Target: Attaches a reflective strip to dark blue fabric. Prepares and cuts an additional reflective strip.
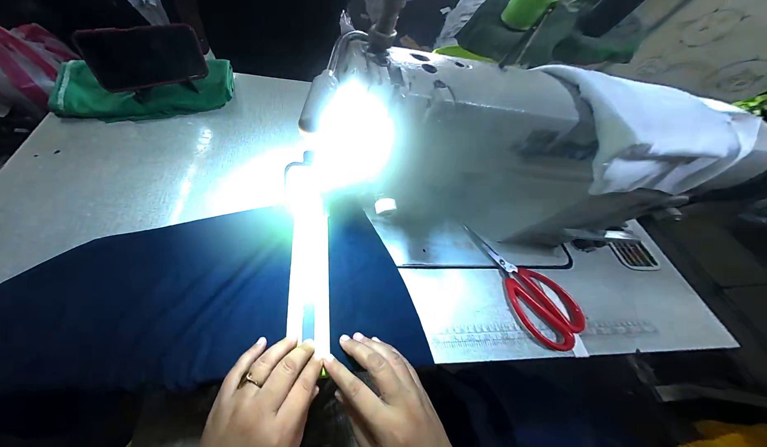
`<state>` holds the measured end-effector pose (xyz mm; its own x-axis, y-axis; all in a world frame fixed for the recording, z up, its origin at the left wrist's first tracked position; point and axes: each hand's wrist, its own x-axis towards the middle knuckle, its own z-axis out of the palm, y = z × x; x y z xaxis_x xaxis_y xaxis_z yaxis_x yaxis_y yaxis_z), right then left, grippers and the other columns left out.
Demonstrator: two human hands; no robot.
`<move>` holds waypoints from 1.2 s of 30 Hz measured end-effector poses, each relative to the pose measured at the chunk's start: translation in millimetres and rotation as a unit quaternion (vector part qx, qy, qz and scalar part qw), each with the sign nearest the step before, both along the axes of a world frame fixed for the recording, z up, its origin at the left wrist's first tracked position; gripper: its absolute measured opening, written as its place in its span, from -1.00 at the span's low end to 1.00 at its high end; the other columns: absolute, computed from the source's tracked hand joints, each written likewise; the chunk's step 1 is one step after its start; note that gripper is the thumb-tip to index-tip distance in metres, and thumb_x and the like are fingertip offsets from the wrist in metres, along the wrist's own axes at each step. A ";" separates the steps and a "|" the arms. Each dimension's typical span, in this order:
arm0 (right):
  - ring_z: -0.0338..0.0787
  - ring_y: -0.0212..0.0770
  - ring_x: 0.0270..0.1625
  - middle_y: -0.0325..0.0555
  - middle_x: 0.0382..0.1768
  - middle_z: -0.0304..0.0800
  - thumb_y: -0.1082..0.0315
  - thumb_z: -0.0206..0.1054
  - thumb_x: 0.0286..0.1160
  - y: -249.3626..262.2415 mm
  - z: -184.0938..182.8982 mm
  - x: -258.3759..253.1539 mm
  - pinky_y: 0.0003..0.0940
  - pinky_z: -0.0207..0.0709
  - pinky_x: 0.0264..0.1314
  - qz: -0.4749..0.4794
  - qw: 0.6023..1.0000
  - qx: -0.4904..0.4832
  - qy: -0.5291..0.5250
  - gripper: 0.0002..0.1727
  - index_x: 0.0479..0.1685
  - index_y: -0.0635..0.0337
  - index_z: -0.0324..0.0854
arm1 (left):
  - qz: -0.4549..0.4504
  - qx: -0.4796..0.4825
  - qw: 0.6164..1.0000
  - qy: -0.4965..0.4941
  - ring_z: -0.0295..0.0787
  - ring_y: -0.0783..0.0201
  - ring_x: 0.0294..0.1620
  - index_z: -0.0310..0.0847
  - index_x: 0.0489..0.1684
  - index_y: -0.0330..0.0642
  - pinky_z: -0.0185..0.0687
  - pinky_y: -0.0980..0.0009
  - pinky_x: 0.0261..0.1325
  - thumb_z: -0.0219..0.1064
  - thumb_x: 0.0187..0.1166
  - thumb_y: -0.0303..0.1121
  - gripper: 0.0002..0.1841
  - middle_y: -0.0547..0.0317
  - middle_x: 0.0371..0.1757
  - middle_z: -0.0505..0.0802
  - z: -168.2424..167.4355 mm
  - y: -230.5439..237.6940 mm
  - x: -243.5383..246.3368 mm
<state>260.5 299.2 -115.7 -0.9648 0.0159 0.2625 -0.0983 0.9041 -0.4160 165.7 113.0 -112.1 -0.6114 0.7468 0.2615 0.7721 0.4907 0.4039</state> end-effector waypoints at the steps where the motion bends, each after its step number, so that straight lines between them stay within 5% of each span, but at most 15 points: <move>1: 0.71 0.01 0.48 -0.02 0.33 0.81 0.23 0.30 0.68 1.4 -2.4 -2.0 -0.06 0.49 0.61 0.000 1.000 0.002 -0.003 -0.69 0.29 -0.11 0.80 | 0.014 -0.007 1.000 -0.014 0.71 0.12 0.48 0.80 0.27 0.02 0.46 -0.04 0.59 0.23 0.76 -0.23 -0.71 0.20 0.34 0.86 -3.2 1.5 1.3; 4: 0.70 0.01 0.50 -0.03 0.36 0.80 0.20 0.25 0.69 7.3 -6.2 -18.6 -0.03 0.50 0.61 -0.003 1.000 0.017 0.006 -0.67 0.31 -0.12 0.80 | 0.015 -0.003 0.999 -0.038 0.61 0.06 0.59 0.76 0.34 0.01 0.35 -0.17 0.66 0.19 0.76 -0.18 -0.66 0.16 0.44 0.80 -7.9 6.7 -12.7; 11: 0.70 -0.11 0.48 -0.18 0.28 0.83 0.16 0.22 0.65 36.7 -7.6 -86.8 -0.14 0.59 0.50 -0.020 0.997 0.054 0.048 -0.68 0.18 -0.21 0.87 | 0.001 0.006 1.000 0.023 0.57 0.30 0.62 0.76 0.36 0.08 0.39 -0.05 0.67 0.04 0.74 -0.03 -0.55 0.36 0.56 0.70 -18.9 34.5 -77.2; 20: 0.67 0.12 0.46 0.03 0.34 0.77 0.19 0.17 0.69 65.3 8.3 -149.8 0.09 0.52 0.51 -0.010 0.997 0.081 0.006 -0.62 0.31 -0.07 0.81 | -0.054 -0.051 0.997 -0.016 0.42 0.13 0.73 0.52 0.65 0.02 0.09 -0.18 0.78 -0.10 0.80 -0.03 -0.45 0.18 0.70 0.55 -7.9 63.9 -155.9; 22: 0.64 0.09 0.48 0.00 0.36 0.75 0.19 0.17 0.71 61.1 14.8 -142.7 0.08 0.51 0.51 -0.016 0.998 0.053 -0.004 -0.62 0.35 -0.08 0.80 | -0.043 -0.069 0.997 -0.012 0.34 0.06 0.77 0.49 0.68 -0.03 0.07 -0.19 0.79 -0.02 0.81 -0.08 -0.47 0.14 0.77 0.46 2.1 64.5 -147.0; 24: 0.69 -0.11 0.35 -0.13 0.23 0.77 0.23 0.17 0.68 51.5 18.8 -121.3 -0.15 0.59 0.39 -0.016 0.999 -0.015 0.026 -0.63 0.28 -0.02 0.81 | -0.020 -0.043 0.999 0.008 0.42 0.01 0.72 0.61 0.55 -0.08 0.18 -0.23 0.73 0.12 0.73 -0.04 -0.48 0.08 0.69 0.55 8.5 60.4 -119.3; 27: 0.74 -0.36 0.22 -0.31 0.08 0.81 0.24 0.14 0.72 34.2 4.8 -74.0 -0.38 0.63 0.31 -0.012 0.995 -0.094 0.043 -0.67 0.21 0.03 0.78 | 0.000 -0.001 1.000 0.000 0.46 0.13 0.70 0.64 0.52 0.09 0.27 -0.21 0.70 0.14 0.65 0.14 -0.43 0.18 0.65 0.60 -4.1 40.2 -76.5; 36: 0.78 -0.14 0.28 -0.22 0.17 0.84 0.20 0.22 0.63 25.6 -15.8 -50.0 -0.11 0.67 0.33 -0.013 0.998 0.018 0.055 -0.63 0.28 -0.30 0.81 | 0.012 -0.020 1.000 -0.019 0.30 0.14 0.80 0.60 0.56 0.23 0.13 -0.19 0.77 0.09 0.65 0.18 -0.44 0.26 0.72 0.53 -16.1 19.8 -71.6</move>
<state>210.5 324.8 -131.5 -0.9298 0.0294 0.3669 -0.1170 0.9215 -0.3704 94.1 132.8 -128.1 -0.6388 0.7407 0.2080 0.7438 0.5253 0.4134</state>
